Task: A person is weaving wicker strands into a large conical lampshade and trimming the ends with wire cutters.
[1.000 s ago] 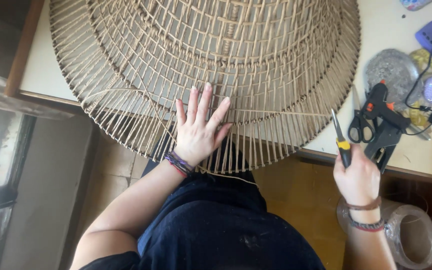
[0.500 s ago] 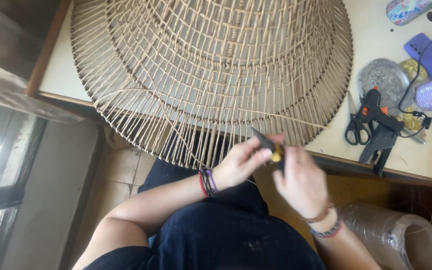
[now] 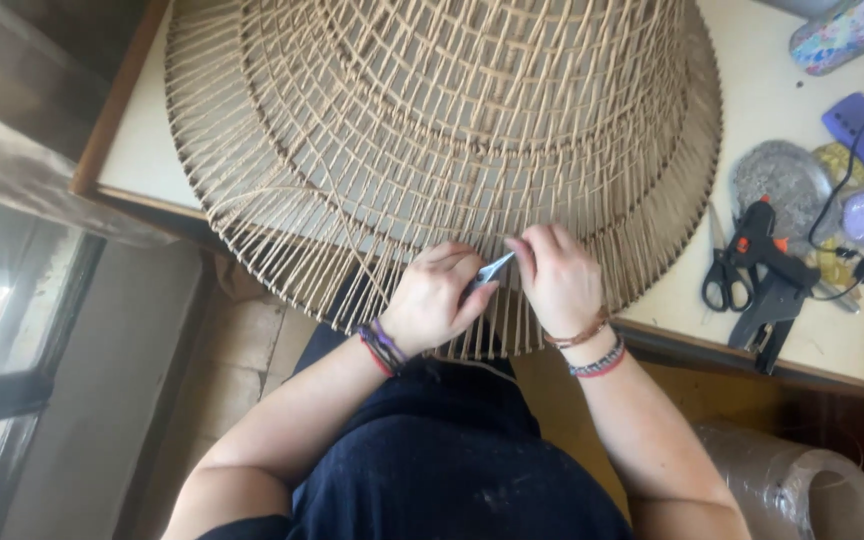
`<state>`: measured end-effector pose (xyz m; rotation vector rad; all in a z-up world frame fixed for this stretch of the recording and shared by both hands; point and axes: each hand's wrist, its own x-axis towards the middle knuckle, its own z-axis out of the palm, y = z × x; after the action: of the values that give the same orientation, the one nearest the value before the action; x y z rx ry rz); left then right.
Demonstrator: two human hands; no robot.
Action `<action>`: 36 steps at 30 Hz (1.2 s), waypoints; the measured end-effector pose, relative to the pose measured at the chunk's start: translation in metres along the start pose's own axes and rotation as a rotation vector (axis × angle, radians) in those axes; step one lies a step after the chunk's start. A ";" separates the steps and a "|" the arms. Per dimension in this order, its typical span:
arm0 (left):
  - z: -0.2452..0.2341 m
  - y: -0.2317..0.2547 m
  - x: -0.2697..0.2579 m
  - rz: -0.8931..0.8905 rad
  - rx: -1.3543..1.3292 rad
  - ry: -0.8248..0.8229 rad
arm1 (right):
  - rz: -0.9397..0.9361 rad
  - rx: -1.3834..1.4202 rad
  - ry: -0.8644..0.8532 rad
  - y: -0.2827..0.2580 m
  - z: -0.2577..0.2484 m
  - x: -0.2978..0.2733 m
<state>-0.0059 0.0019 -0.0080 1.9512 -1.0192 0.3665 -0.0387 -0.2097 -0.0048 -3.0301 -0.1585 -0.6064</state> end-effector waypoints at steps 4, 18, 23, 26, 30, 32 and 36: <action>0.002 -0.008 -0.010 -0.033 0.040 0.014 | 0.198 0.263 0.025 0.029 -0.028 -0.034; 0.016 -0.018 -0.011 -0.011 0.063 0.051 | 0.361 0.573 0.056 0.015 -0.036 -0.008; 0.009 -0.019 -0.007 -0.041 -0.018 0.038 | 0.634 0.588 0.252 0.103 -0.070 -0.066; -0.005 0.007 0.002 -0.056 -0.100 0.082 | 0.853 1.158 0.428 0.051 -0.095 -0.038; -0.011 0.061 0.004 -0.254 -0.556 -0.042 | 0.901 1.870 0.562 0.022 -0.089 -0.014; -0.011 0.071 0.005 -0.383 -0.712 -0.167 | 0.864 1.929 0.561 0.023 -0.087 -0.008; -0.002 0.058 -0.010 -0.595 -0.974 -0.334 | 0.797 1.974 0.493 0.031 -0.079 -0.011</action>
<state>-0.0566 -0.0076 0.0207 1.3076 -0.5711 -0.6966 -0.0753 -0.2469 0.0628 -0.8555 0.2947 -0.4967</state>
